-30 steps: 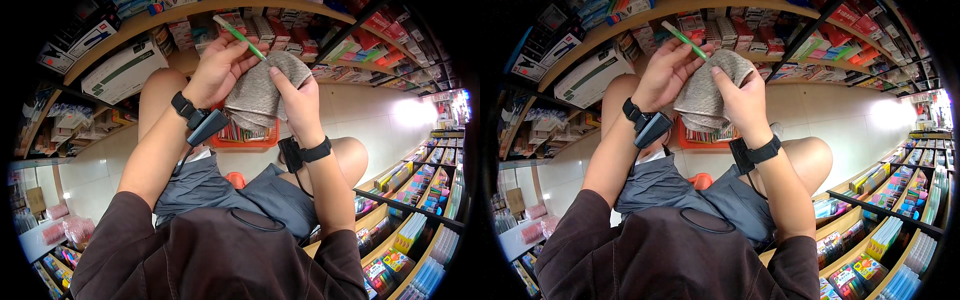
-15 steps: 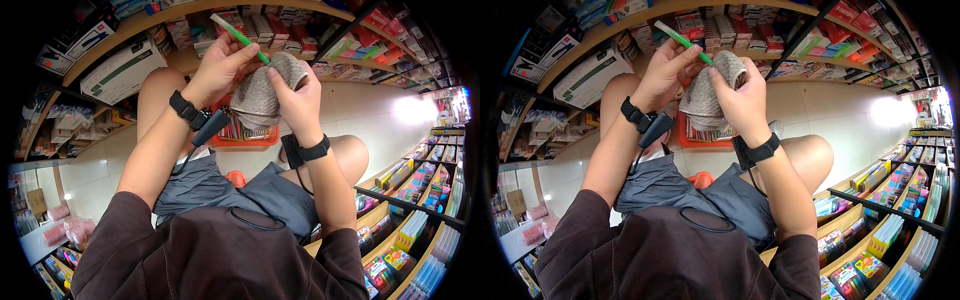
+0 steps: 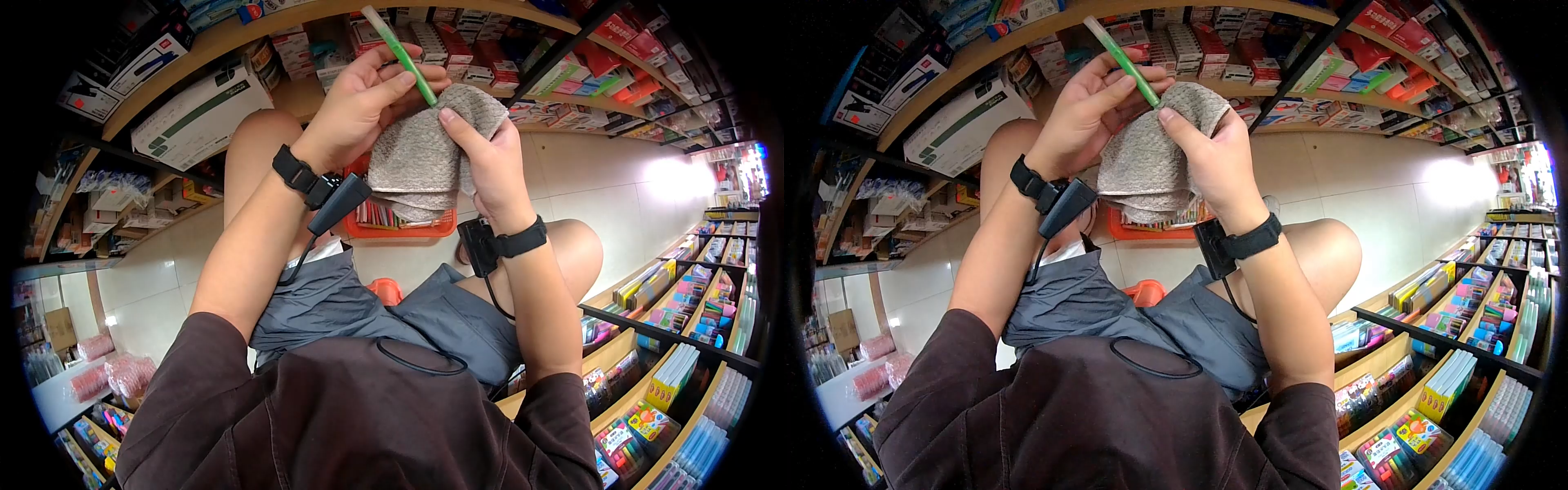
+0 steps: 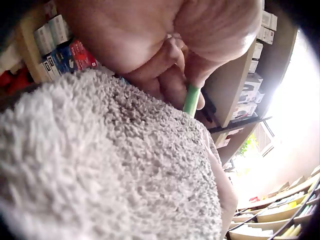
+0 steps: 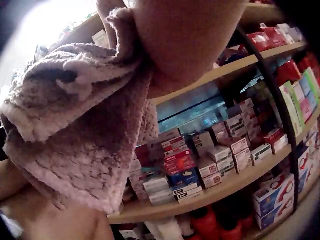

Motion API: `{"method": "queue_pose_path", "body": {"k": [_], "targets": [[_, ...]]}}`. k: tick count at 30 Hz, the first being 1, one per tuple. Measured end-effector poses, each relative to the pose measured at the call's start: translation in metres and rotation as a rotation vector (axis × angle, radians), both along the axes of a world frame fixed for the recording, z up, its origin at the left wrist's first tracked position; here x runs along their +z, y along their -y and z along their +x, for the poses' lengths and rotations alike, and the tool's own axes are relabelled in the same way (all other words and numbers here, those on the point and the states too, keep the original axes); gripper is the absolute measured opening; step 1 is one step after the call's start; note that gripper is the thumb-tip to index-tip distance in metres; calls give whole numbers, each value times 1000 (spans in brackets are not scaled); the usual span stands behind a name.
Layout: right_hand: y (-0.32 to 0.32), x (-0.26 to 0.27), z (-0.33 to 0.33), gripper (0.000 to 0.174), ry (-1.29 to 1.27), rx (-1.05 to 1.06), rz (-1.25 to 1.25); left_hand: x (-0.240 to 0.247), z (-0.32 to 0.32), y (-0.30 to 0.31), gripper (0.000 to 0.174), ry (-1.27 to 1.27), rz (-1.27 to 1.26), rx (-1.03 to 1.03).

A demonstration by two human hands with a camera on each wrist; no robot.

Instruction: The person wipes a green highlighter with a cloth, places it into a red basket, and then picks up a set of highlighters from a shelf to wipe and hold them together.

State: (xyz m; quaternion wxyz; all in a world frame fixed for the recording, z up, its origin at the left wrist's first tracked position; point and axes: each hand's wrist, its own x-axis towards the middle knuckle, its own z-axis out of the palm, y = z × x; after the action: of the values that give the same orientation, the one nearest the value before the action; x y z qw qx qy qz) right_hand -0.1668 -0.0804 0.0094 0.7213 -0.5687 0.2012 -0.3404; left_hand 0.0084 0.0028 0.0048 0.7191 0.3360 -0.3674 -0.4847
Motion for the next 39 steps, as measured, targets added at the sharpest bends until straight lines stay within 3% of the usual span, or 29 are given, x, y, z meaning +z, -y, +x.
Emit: {"method": "queue_pose_path", "body": {"k": [8, 17, 24, 30, 36, 39], "targets": [[2, 1, -1, 30, -39, -4, 11, -2, -2, -2, 30, 148, 18, 63], [-4, -1, 2, 27, -82, -38, -359, -5, -2, 2, 36, 124, 83, 180], [-7, -8, 4, 25, -203, -54, -493, -7, -5, 3, 38, 128, 140, 219], [-6, -11, 7, 24, -79, -56, -321, -5, -6, 3, 43, 129, 104, 118], [-7, -7, 6, 24, 72, -53, 9, -1, -9, 1, 42, 161, 5, 63], [-7, -6, 6, 23, 93, -29, 3, 0, -12, 1, 41, 191, -16, 63]]}}
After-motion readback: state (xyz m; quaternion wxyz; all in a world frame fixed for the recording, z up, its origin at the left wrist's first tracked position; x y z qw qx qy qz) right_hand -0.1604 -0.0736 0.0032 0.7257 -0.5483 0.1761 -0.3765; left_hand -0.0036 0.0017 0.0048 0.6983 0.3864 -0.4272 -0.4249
